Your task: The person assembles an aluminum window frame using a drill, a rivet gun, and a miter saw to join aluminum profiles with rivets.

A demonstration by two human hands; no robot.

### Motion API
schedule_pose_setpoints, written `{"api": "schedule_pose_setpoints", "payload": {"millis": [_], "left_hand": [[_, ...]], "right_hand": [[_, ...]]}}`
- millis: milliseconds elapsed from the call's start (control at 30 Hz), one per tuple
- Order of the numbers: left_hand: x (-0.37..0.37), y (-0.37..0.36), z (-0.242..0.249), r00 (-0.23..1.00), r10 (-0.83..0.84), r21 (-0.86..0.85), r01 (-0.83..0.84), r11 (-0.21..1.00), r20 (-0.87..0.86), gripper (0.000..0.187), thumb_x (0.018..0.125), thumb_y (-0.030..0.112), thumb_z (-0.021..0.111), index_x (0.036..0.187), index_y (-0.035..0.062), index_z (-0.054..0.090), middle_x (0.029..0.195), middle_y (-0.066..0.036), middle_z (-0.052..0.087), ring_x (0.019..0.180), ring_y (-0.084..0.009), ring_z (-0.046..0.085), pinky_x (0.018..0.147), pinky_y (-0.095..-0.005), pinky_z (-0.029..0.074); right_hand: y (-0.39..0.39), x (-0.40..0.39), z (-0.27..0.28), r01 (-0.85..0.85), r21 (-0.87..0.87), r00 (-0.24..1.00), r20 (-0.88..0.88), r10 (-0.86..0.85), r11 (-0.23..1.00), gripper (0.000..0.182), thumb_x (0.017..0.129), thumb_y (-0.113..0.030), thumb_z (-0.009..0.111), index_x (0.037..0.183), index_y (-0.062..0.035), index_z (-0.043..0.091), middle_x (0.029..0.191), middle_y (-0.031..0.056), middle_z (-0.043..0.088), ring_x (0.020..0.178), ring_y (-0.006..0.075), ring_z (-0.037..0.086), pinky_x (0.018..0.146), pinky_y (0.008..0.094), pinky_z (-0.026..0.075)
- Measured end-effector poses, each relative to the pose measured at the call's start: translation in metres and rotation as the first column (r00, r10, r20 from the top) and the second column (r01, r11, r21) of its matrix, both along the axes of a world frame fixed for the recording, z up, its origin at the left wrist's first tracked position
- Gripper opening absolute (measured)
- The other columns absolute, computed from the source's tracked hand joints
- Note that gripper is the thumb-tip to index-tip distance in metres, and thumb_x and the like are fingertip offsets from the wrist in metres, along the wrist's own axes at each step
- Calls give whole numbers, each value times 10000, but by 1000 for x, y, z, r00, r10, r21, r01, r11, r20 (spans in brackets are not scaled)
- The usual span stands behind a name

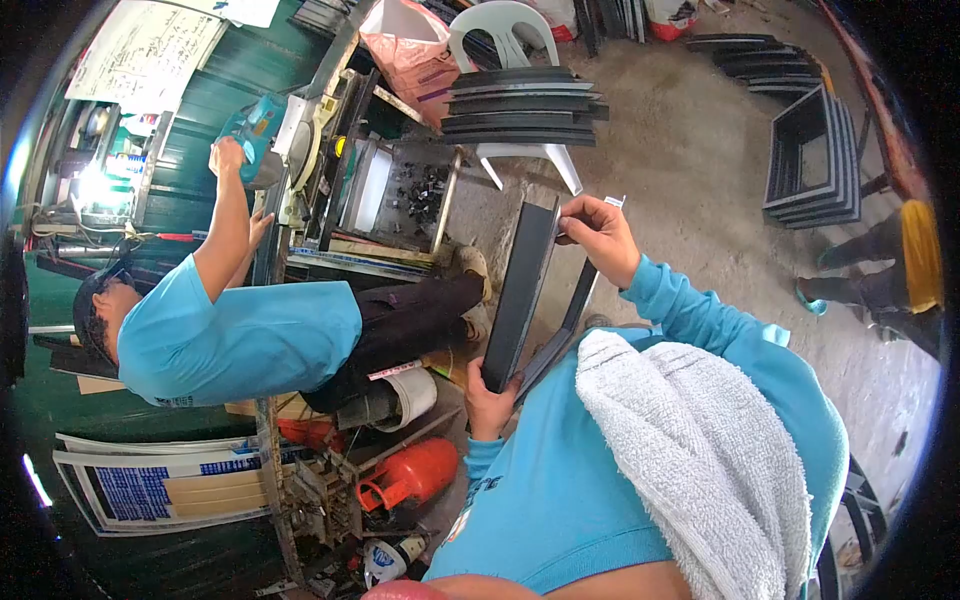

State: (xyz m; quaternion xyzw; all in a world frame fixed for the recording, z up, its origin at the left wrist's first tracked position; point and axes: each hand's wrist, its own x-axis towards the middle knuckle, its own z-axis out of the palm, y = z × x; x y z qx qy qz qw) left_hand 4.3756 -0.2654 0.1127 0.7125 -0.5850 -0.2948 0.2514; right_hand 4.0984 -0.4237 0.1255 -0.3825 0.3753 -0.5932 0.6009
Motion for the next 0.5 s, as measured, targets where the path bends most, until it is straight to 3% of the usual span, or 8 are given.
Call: {"api": "schedule_pose_setpoints", "payload": {"millis": [500], "left_hand": [[-2, -5, 1, 999, 22, -27, -23, 999, -35, 602, 688, 247, 842, 1133, -6, 526, 971, -206, 634, 879, -370, 629, 762, -427, 489]], "right_hand": [[-9, 2, 3, -34, 2, 999, -2, 34, 999, 56, 932, -35, 552, 965, -29, 596, 900, 16, 635, 832, 99, 627, 779, 291, 556]]}}
